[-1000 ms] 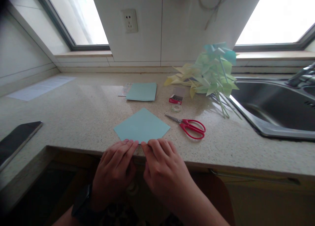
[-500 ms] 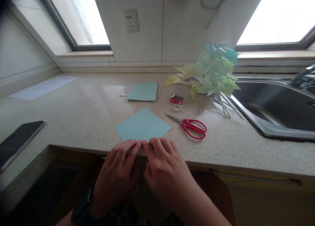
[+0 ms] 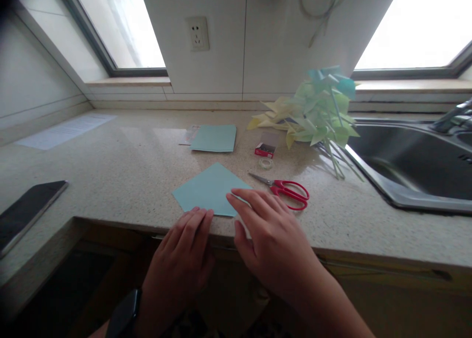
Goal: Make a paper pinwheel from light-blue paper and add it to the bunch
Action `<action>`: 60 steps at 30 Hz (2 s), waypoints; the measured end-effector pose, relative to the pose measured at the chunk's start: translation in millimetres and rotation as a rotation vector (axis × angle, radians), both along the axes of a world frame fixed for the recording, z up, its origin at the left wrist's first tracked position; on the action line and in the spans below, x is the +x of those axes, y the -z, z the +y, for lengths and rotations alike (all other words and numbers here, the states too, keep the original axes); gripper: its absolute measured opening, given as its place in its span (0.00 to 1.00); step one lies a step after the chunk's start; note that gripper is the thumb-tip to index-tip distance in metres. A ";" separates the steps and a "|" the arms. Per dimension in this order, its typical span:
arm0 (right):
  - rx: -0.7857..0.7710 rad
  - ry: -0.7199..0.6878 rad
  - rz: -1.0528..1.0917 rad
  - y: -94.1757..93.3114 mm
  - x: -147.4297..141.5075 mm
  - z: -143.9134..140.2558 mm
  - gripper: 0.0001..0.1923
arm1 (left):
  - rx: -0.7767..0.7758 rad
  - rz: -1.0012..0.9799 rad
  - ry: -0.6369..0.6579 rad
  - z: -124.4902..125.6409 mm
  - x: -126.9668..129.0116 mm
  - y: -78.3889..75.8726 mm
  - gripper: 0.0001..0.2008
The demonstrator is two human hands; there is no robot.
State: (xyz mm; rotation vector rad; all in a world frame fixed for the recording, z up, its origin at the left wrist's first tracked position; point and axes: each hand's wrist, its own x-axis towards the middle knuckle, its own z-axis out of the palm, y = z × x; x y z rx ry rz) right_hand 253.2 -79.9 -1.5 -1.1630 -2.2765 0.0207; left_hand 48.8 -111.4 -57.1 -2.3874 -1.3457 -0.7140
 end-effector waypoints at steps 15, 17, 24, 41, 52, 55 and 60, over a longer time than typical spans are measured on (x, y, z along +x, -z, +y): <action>-0.097 -0.070 -0.145 13.8 19.3 20.3 0.20 | 0.000 0.014 -0.024 -1.6 12.1 -1.3 0.23; -0.129 -0.053 -0.148 13.9 19.6 21.1 0.20 | 0.000 0.000 -0.018 -0.5 14.0 1.0 0.23; -0.164 -0.028 -0.151 12.7 18.1 21.0 0.21 | 0.010 0.007 0.017 -1.7 14.8 3.5 0.24; -0.181 -0.013 -0.148 13.6 18.7 20.5 0.22 | -0.066 0.045 0.031 5.0 13.2 -8.2 0.26; -0.172 0.002 -0.141 13.9 19.1 20.5 0.22 | -0.159 0.089 0.063 11.6 11.7 -18.5 0.29; -0.166 0.003 -0.140 14.6 18.6 20.4 0.22 | -0.178 0.105 0.094 13.9 8.8 -21.0 0.30; -0.159 0.010 -0.141 15.3 18.6 20.7 0.22 | -0.208 0.128 0.126 18.7 4.7 -24.6 0.31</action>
